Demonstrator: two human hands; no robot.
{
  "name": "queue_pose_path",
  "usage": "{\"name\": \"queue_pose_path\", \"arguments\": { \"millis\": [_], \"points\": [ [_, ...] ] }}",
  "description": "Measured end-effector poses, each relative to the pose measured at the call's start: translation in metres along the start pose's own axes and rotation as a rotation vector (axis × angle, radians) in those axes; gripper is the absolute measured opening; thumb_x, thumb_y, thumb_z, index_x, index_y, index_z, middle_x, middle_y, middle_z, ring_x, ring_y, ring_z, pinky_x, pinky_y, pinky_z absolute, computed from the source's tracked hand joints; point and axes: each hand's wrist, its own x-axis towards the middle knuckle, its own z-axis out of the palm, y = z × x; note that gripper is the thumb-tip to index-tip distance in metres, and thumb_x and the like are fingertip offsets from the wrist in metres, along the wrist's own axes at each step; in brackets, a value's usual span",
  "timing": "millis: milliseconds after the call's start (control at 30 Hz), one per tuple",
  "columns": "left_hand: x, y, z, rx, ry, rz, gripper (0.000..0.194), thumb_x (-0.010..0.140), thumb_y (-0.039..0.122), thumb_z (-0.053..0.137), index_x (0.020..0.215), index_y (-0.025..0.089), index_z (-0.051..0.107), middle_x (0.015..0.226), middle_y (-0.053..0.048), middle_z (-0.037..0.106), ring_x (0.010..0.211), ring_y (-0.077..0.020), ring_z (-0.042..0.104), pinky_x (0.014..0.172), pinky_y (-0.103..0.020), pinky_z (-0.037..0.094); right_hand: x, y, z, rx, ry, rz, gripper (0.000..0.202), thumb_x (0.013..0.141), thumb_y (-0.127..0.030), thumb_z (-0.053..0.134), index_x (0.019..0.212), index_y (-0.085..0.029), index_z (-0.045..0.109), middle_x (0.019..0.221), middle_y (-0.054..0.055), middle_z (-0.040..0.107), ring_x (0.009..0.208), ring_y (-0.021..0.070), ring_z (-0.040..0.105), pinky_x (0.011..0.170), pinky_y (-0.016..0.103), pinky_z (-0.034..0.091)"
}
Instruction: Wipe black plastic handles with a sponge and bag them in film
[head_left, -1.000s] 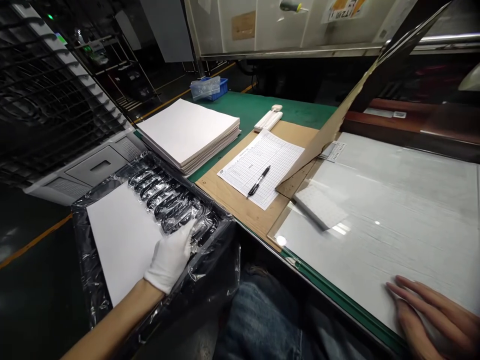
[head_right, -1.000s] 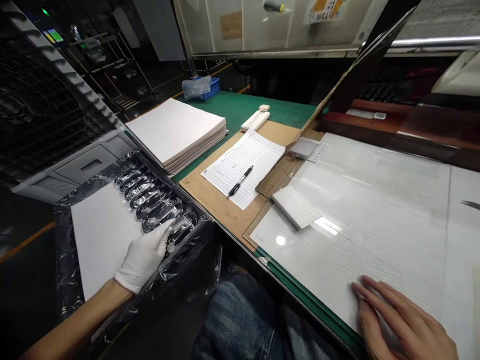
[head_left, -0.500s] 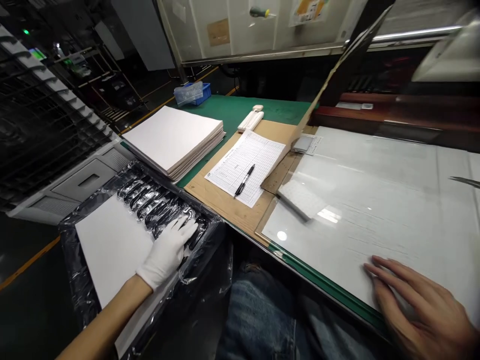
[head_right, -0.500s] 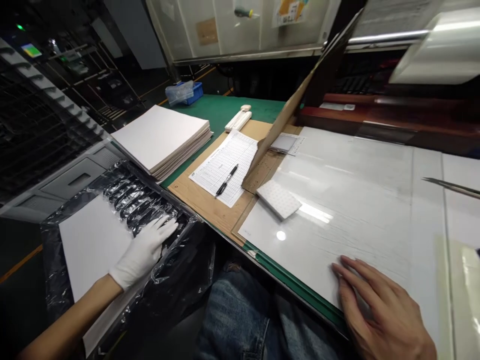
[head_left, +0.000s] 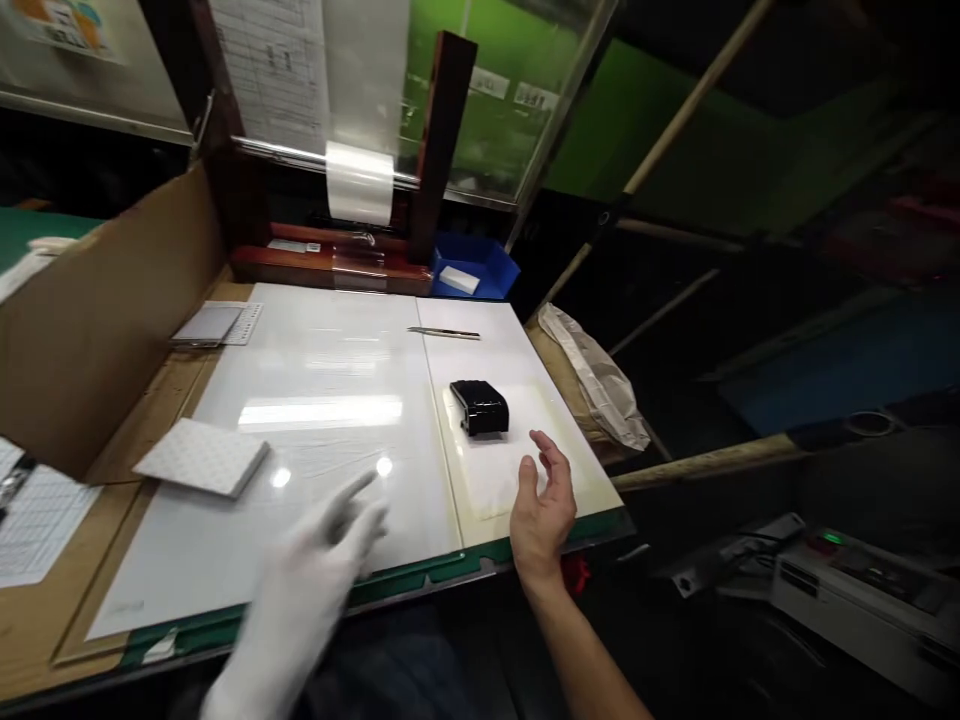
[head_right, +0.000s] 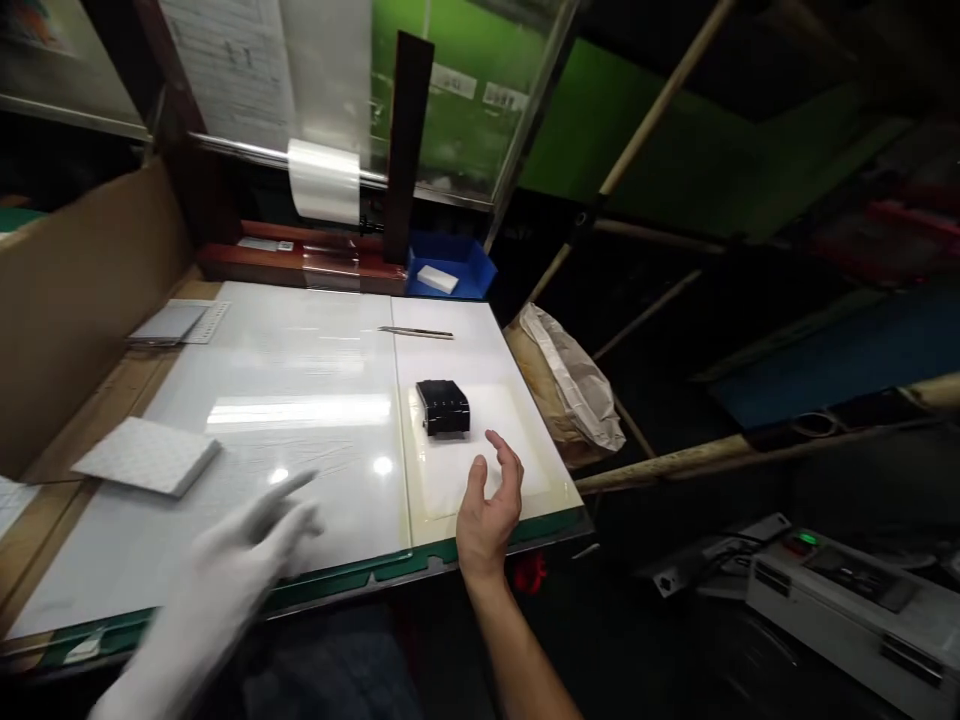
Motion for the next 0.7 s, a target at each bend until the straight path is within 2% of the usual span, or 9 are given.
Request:
{"name": "queue_pose_path", "arguments": {
  "millis": [67,133,200,267,367,433,500,633,700],
  "points": [
    [0.036,0.038,0.050,-0.070,-0.211,-0.090,0.068,0.087,0.051,0.066,0.145,0.019,0.051,0.083,-0.004,0.075,0.061,-0.0205,0.067,0.058,-0.032,0.052,0.006,0.013,-0.003,0.026,0.003,0.064,0.039,0.098,-0.040,0.053,0.127,-0.015,0.059,0.130,0.016,0.065,0.125,0.0259,0.059,0.113,0.052,0.042],
    [0.073,0.064,0.087,-0.114,-0.249,-0.069,0.074,0.084,0.048,0.071,0.146,0.016,0.049,0.072,-0.002,0.071,0.055,-0.0190,0.064,0.051,-0.029,0.047,0.007,0.020,-0.003,0.061,-0.009,0.115,0.040,0.097,-0.042,0.055,0.126,-0.016,0.060,0.130,0.016,0.065,0.124,0.0260,0.060,0.113,0.052,0.042],
    [0.099,0.077,0.109,-0.148,-0.256,-0.062,0.054,0.082,0.042,0.073,0.127,0.012,0.064,0.062,-0.001,0.065,0.052,-0.0163,0.059,0.049,-0.026,0.042,0.008,0.022,-0.002,0.089,-0.010,0.141,0.039,0.096,-0.043,0.057,0.125,-0.017,0.060,0.131,0.015,0.065,0.125,0.0256,0.059,0.115,0.051,0.040],
    [0.105,0.079,0.114,-0.198,-0.257,-0.076,0.036,0.082,0.040,0.073,0.105,0.012,0.070,0.058,0.001,0.059,0.049,-0.0125,0.052,0.047,-0.025,0.037,0.009,0.020,-0.003,0.113,0.008,0.162,0.039,0.096,-0.044,0.057,0.125,-0.017,0.060,0.130,0.014,0.065,0.125,0.0253,0.059,0.114,0.050,0.040],
    [0.077,0.068,0.093,-0.335,-0.247,-0.138,0.040,0.082,0.055,0.071,0.099,0.019,0.066,0.064,0.004,0.057,0.048,-0.0084,0.046,0.045,-0.022,0.035,0.006,0.009,-0.008,0.135,0.035,0.186,0.031,0.100,-0.045,0.050,0.110,-0.019,0.062,0.111,0.010,0.069,0.110,0.0225,0.063,0.102,0.042,0.048],
    [0.046,0.055,0.069,-0.504,-0.200,-0.206,0.049,0.079,0.068,0.066,0.089,0.021,0.064,0.051,0.008,0.042,0.041,-0.0070,0.032,0.041,-0.021,0.032,-0.003,-0.005,-0.011,0.146,-0.021,0.193,0.031,0.101,-0.046,0.049,0.088,-0.021,0.061,0.087,0.004,0.066,0.088,0.0187,0.063,0.087,0.034,0.051],
    [0.016,0.040,0.044,-0.646,-0.099,-0.280,0.053,0.073,0.074,0.067,0.075,0.021,0.061,0.040,0.010,0.027,0.037,-0.0064,0.022,0.037,-0.019,0.029,-0.017,-0.024,-0.012,0.171,-0.244,0.255,0.036,0.100,-0.047,0.052,0.076,-0.021,0.059,0.075,0.000,0.062,0.077,0.0156,0.060,0.077,0.029,0.049],
    [-0.028,0.009,0.007,-0.920,0.083,-0.432,0.049,0.062,0.066,0.082,0.068,0.020,0.066,0.031,0.009,0.026,0.032,-0.0052,0.024,0.034,-0.017,0.023,-0.045,-0.065,-0.001,0.307,-0.845,0.548,0.035,0.097,-0.056,0.056,0.097,-0.023,0.068,0.092,0.002,0.072,0.080,0.0144,0.062,0.077,0.027,0.049],
    [-0.042,-0.006,-0.005,-0.952,0.051,-0.428,0.051,0.068,0.069,0.077,0.072,0.018,0.069,0.032,0.009,0.026,0.032,-0.0046,0.022,0.035,-0.017,0.020,-0.055,-0.078,0.009,0.356,-0.949,0.639,0.040,0.094,-0.060,0.057,0.102,-0.024,0.070,0.094,0.003,0.074,0.080,0.0152,0.064,0.076,0.027,0.051]
  ]
}}
